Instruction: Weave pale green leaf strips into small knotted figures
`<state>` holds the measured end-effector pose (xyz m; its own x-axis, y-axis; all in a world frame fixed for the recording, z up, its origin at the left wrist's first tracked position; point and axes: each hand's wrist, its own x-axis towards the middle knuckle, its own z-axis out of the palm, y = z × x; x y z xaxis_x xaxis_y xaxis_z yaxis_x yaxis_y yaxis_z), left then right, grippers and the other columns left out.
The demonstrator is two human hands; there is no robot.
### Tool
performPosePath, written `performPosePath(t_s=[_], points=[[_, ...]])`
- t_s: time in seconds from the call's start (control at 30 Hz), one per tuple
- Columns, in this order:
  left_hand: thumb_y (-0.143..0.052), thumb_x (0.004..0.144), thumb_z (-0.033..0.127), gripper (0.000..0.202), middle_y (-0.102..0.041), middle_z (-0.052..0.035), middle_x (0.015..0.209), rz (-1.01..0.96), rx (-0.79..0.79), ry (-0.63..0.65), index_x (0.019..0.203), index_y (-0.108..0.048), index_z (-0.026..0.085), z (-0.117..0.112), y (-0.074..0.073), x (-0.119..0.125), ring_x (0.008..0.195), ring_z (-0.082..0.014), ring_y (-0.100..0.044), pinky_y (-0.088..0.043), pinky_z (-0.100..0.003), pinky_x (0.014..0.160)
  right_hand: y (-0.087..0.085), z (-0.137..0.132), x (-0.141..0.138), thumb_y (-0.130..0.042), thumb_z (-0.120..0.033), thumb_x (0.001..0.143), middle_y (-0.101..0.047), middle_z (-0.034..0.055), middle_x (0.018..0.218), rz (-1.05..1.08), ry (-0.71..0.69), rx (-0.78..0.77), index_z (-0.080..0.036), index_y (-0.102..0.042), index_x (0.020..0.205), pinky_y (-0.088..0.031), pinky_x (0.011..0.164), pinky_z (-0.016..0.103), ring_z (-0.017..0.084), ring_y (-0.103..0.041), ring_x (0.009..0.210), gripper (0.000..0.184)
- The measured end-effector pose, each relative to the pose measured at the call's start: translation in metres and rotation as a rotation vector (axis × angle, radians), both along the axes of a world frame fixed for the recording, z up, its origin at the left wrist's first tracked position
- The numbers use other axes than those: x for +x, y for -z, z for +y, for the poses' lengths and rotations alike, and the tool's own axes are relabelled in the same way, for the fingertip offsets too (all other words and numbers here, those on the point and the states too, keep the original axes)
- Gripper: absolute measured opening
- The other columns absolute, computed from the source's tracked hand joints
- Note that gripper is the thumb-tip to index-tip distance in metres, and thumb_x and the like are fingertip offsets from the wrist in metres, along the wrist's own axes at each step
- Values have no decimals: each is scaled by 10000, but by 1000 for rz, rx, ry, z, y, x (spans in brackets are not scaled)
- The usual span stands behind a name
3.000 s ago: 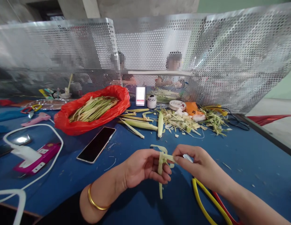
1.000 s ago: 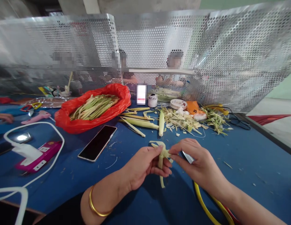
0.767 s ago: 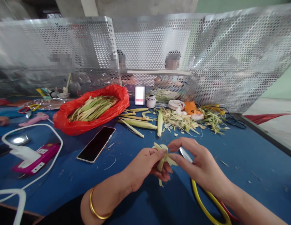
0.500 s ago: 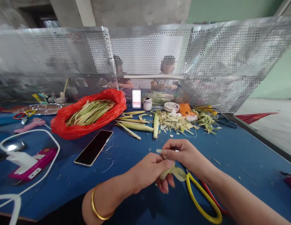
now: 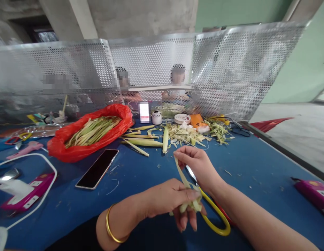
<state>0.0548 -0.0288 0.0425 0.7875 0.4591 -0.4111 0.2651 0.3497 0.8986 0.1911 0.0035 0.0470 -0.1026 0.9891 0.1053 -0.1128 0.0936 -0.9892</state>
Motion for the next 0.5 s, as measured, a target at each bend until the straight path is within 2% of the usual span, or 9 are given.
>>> performPosePath(t_s=[0.1,0.23,0.37,0.5], points=[[-482,880,566,502,-648,-50,649,-32,-35,45,894,-707,116,3,2,-1,446,-94,-540,-473,-219,494,5,3,2,-740,-348,698,-571,-40,522,86,43,-49,-174,-632,626,-389,528,243,92,-483,484,218],[-460,860,640,604,-646,-60,661,-98,-40,9,928,-723,101,4,4,-2,434,-97,-510,-472,-233,462,11,9,6,-760,-348,672,-564,-40,511,178,88,-110,-169,-625,598,-359,517,240,83,-469,472,236],[-432,893,612,604,-621,-46,629,-78,24,19,956,-740,96,2,1,-4,397,-68,-433,-311,-187,379,15,12,9,-775,-355,645,-566,-28,509,208,53,-163,-162,-623,591,-337,504,243,86,-462,464,251],[-376,920,603,636,-577,-27,575,-100,17,93,960,-753,92,-1,-2,-6,372,-51,-318,-178,-219,380,17,12,8,-789,-352,622,-547,-33,512,249,45,-208,-163,-612,599,-326,494,235,81,-448,461,259]])
